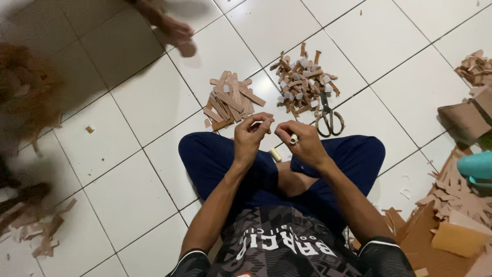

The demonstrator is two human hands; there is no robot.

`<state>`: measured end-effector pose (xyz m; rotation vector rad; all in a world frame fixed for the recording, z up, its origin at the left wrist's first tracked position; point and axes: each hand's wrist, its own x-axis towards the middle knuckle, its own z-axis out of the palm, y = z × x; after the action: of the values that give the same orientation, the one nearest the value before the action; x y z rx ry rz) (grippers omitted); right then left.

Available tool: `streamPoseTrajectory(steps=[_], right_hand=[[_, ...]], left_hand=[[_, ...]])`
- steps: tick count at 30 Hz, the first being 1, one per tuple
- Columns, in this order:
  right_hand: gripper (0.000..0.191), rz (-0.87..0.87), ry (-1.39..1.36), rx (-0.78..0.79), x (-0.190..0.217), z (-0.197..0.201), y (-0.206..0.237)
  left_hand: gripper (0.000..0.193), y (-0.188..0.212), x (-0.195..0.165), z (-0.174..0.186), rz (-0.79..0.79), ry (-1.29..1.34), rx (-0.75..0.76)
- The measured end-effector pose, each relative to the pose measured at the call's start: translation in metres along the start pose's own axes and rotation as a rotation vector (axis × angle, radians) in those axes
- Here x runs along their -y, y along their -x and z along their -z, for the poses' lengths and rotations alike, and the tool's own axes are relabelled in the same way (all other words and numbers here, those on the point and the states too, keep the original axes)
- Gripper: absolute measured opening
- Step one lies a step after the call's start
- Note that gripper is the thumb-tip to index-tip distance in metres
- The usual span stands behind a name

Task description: The person sits on the floor and repeatedly picks up small wooden pieces and white cylindrical components. They insert the wooden pieces into the white cylinders and place the assembled units into a growing pile on the floor.

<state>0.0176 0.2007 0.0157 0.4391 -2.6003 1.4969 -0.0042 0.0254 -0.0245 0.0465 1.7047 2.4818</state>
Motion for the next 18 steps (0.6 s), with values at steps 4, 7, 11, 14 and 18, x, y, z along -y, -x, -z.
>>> streamPoseTrajectory(steps=[4,7,11,14,18], right_hand=[[0.012,-0.052,-0.030,-0.070,0.004,-0.013,0.008],[0.011,-0.015,0.006,-0.080,0.007,-0.010,0.007],[0.012,-0.029,0.036,-0.091,0.012,-0.009,0.007],[0.013,-0.035,0.053,-0.115,0.012,-0.011,0.009],[0.014,0.023,0.094,-0.154,0.008,-0.011,0.013]], left_hand=[[0.031,-0.004,0.013,0.001,0.092,0.098,-0.059],[0.032,-0.007,0.016,0.002,0.095,0.160,-0.069],[0.029,-0.009,0.018,0.000,0.108,0.243,-0.079],[0.024,-0.010,0.021,-0.002,0.130,0.323,-0.090],[0.022,-0.011,0.022,-0.001,0.139,0.328,-0.131]])
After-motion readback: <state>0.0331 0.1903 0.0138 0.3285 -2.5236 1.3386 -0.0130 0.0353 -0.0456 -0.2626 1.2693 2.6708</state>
